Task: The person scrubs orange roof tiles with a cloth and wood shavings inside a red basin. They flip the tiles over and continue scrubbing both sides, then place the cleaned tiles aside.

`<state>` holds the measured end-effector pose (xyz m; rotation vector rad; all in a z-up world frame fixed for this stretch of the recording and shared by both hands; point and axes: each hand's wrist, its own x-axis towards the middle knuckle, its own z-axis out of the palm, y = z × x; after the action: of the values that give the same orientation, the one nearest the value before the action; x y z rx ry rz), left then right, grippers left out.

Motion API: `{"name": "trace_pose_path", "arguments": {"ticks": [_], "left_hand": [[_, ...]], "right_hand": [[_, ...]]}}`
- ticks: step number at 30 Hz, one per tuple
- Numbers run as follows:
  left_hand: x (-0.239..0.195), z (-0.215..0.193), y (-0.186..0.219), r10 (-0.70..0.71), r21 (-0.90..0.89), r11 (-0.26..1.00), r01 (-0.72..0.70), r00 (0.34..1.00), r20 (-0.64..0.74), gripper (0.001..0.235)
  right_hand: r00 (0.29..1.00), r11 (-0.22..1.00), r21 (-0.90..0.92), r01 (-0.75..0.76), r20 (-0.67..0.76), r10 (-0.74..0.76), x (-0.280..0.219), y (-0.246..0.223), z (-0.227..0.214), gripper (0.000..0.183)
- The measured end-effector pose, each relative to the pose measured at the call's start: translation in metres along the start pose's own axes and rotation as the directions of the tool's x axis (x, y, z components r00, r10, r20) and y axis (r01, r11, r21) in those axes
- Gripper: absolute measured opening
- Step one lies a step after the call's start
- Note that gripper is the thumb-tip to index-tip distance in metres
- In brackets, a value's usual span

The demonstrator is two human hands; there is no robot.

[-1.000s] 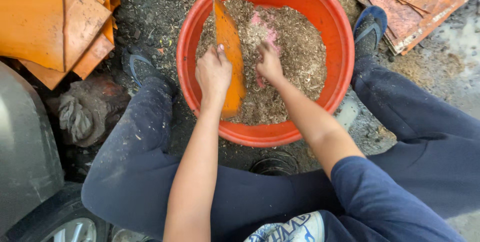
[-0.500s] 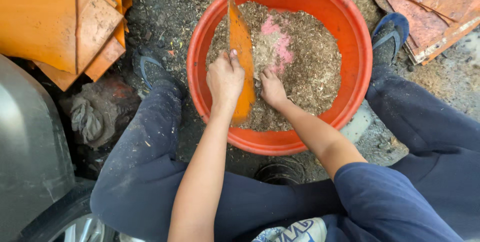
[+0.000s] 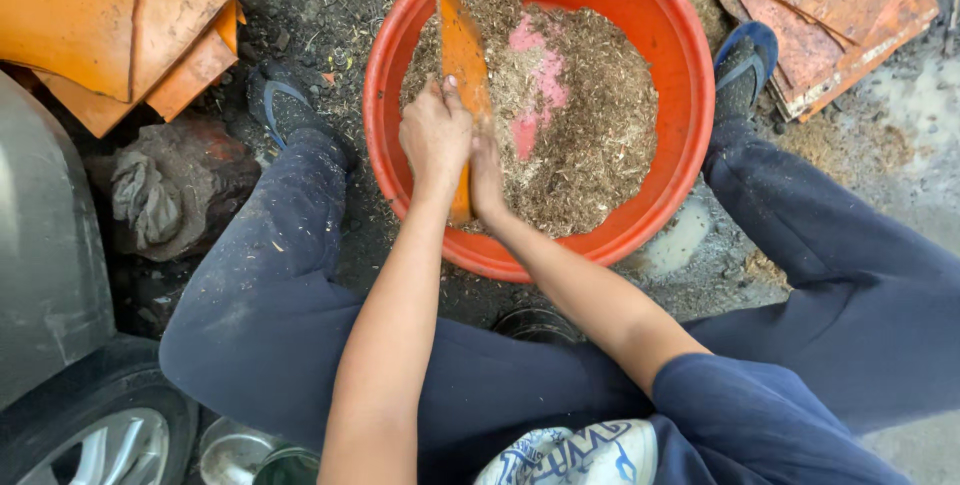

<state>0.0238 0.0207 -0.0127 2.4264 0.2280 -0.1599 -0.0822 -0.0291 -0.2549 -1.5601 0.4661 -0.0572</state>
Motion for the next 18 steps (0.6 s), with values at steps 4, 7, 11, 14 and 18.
{"name": "trace_pose_path", "arguments": {"ticks": [4,7,11,14,18], "left_hand": [[0.006,-0.010,0.006,0.075,0.010,0.997,-0.075,0.997,-0.032,0.034],[0.009,-0.005,-0.003,0.005,-0.035,0.999,-0.005,1.000,0.002,0.037],[0.005,-0.010,-0.018,0.047,-0.035,0.998,-0.047,0.999,0.000,0.035],[0.010,-0.016,-0.016,0.086,-0.023,0.996,-0.087,0.996,-0.032,0.035],[0.013,-0.002,-0.019,0.045,-0.001,0.999,-0.045,0.999,-0.022,0.037]], "right_hand": [[0.966,0.890,0.378,-0.254,0.060,0.250,0.027,0.001,0.017,0.060],[0.989,0.937,0.319,-0.146,0.037,0.142,0.022,0.012,0.014,0.064],[1.000,0.995,0.101,-0.025,0.004,0.025,0.018,0.007,0.019,0.066],[0.978,0.978,0.018,-0.206,-0.024,0.207,0.045,-0.017,0.027,0.063],[0.997,0.998,-0.012,0.057,-0.043,-0.057,0.024,-0.027,0.009,0.062]]}}
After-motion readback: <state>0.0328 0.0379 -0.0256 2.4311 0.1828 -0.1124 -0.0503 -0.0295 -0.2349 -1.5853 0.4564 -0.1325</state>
